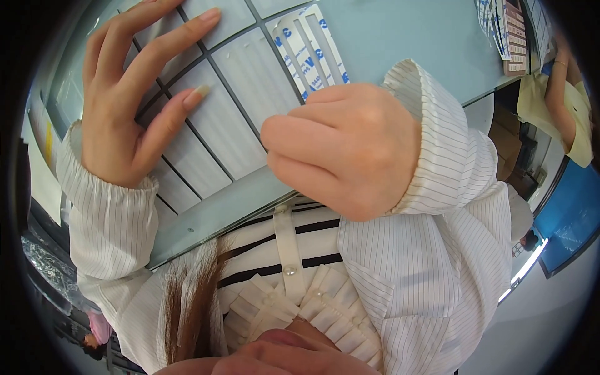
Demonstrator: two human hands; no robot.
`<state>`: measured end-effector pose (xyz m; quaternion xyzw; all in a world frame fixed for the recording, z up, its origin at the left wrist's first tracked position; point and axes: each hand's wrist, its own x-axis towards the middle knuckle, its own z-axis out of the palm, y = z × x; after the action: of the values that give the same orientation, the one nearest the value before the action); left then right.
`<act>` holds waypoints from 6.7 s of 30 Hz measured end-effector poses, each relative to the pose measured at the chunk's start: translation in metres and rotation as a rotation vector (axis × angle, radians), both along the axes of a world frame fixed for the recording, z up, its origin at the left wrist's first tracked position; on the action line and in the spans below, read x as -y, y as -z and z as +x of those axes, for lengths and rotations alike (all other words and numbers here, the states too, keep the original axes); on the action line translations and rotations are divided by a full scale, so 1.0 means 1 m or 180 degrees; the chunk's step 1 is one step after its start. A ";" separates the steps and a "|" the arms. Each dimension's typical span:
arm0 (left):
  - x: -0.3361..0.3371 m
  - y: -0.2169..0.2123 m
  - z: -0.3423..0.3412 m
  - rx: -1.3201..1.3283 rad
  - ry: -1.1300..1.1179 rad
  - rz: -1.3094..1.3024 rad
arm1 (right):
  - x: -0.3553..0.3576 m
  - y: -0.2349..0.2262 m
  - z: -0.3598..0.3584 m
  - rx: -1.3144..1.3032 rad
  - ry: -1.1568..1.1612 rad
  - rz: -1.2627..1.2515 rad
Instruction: The recorder is sorting and placing small white components into a grid-pattern tray at a workstation.
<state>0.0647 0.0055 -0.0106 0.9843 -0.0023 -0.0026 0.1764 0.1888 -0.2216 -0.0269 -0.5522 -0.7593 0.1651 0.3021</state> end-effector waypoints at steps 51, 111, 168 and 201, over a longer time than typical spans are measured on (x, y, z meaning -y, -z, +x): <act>-0.001 -0.028 0.023 -0.1072 -0.0540 -0.0517 | 0.007 0.008 0.010 -0.0093 0.0242 0.0545; -0.017 0.021 0.001 0.0532 0.0409 0.0198 | 0.014 0.003 0.045 0.1460 0.2388 0.0281; 0.011 0.011 -0.013 0.0134 0.0363 0.0135 | 0.016 -0.031 0.043 0.0593 0.1632 0.0355; -0.005 0.009 -0.015 0.0379 0.0714 -0.0767 | -0.046 -0.034 0.025 0.1179 -0.0017 -0.0154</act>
<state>0.0493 0.0103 -0.0194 0.9480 -0.1229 0.0363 0.2912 0.2142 -0.1755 0.0069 -0.5782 -0.7992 0.0796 0.1434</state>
